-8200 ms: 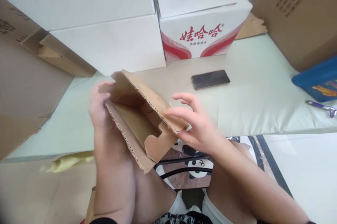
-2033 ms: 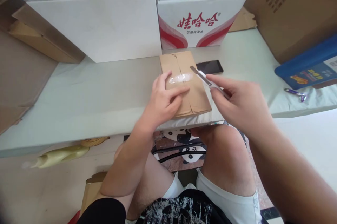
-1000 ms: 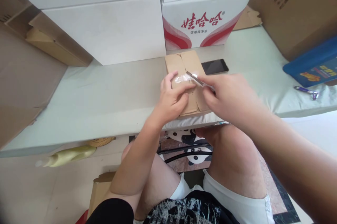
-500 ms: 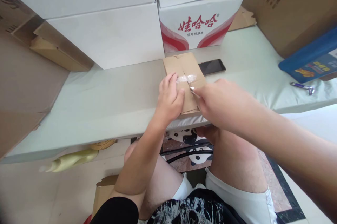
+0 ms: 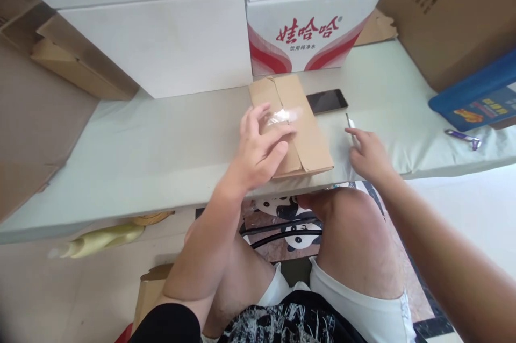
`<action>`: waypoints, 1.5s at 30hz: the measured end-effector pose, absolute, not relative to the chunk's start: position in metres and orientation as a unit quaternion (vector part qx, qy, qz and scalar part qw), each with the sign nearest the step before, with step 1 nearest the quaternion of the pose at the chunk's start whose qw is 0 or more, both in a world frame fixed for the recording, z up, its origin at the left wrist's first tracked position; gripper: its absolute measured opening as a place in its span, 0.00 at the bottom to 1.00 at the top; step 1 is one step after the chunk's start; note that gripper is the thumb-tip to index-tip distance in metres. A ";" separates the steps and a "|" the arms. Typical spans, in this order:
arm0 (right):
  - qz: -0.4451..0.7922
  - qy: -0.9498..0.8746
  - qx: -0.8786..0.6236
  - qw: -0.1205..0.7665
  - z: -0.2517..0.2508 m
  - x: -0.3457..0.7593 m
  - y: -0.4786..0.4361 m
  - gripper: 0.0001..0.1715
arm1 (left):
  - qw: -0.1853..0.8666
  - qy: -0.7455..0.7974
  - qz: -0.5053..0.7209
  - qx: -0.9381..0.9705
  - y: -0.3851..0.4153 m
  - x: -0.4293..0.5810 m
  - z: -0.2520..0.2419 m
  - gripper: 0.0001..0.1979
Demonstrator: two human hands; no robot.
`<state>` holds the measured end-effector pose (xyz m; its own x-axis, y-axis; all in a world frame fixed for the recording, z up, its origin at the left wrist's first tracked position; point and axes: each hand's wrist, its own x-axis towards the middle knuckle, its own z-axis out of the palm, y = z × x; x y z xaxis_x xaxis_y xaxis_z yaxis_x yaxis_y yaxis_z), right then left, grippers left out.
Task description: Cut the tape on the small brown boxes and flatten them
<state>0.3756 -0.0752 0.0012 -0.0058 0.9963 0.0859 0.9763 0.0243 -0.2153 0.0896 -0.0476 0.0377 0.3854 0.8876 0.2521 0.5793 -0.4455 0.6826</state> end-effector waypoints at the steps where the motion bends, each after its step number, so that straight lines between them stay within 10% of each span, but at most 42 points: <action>1: 0.051 -0.692 -0.710 0.120 -0.003 0.370 -0.070 0.28 | 0.250 0.462 0.303 0.795 -0.046 0.088 0.039 0.13; 6: 0.120 -0.701 -0.590 0.381 0.023 0.324 -0.084 0.26 | 0.195 0.468 0.384 0.772 -0.028 0.081 0.032 0.06; 12: 0.101 -0.766 -0.495 0.398 0.042 0.278 -0.085 0.35 | 0.127 0.379 0.550 0.733 -0.016 0.081 0.016 0.11; 18: 0.107 -0.680 -0.565 0.455 0.035 0.269 -0.074 0.24 | 0.126 0.396 0.589 0.694 -0.023 0.080 0.025 0.13; 23: 0.027 -0.717 -0.508 0.476 0.032 0.272 -0.089 0.23 | 0.203 0.532 0.518 0.638 -0.025 0.057 0.047 0.03; 28: -0.014 -0.805 -0.395 0.442 0.039 0.270 -0.096 0.26 | 0.193 0.630 0.341 0.671 -0.031 0.014 0.065 0.31; 38: 0.030 -0.868 -0.295 0.398 0.045 0.272 -0.094 0.19 | 0.309 0.593 0.257 0.698 -0.024 0.010 0.054 0.19; 45: 0.044 -0.669 -0.565 0.481 -0.002 0.282 -0.094 0.30 | 0.294 0.575 0.301 0.702 -0.022 0.023 0.044 0.20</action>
